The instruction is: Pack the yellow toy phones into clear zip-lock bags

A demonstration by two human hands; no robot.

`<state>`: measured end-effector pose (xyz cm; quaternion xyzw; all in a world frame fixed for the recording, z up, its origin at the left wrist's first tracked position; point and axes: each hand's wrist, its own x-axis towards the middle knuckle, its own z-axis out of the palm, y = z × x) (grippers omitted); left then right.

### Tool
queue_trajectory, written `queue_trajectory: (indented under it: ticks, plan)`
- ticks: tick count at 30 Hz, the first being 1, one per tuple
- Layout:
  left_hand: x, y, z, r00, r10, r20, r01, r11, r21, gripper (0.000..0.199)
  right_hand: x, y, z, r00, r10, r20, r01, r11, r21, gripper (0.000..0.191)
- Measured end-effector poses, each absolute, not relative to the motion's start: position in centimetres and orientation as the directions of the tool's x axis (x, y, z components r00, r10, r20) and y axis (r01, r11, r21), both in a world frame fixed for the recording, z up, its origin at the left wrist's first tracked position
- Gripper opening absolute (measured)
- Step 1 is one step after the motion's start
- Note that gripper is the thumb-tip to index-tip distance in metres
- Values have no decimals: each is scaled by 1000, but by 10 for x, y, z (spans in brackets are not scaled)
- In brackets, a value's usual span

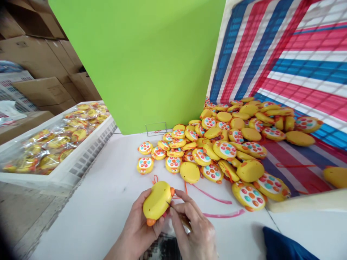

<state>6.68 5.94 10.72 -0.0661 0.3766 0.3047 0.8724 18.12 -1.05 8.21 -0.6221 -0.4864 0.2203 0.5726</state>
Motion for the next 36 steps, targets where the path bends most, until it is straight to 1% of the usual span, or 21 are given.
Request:
queue_trajectory:
  ticks: [3,8,11,14,21,27,30,33,36]
  plan:
    - [67,59,109,525,488,-697,-587,801,118,41,183,-10,77,403,865,300,397,131,-909,14]
    - [67,57,107,515,488,-704,-585,801,127,40,188,-10,72,333,864,378,517,168,-839,18]
    - [67,55,106,493,492,-718,-592,794,138,37,191,-11,74,327,868,375,543,152,-826,17]
    - [67,54,105,495,492,-716,-600,790,128,33,193,-11,75,331,868,371,541,148,-828,17]
    - [67,54,103,526,523,-671,-606,784,135,36,190,-10,77,301,865,401,550,186,-814,19]
    - [66,51,101,515,499,-697,-608,786,113,31,193,-10,83,305,891,335,496,152,-855,18]
    - [66,51,99,541,495,-680,-598,795,103,35,192,-11,79,306,887,346,488,166,-857,18]
    - [66,51,99,542,503,-673,-602,791,106,34,191,-11,78,301,884,357,480,183,-858,19]
    - [65,50,99,536,493,-685,-603,792,97,33,192,-11,82,288,909,301,464,143,-874,20]
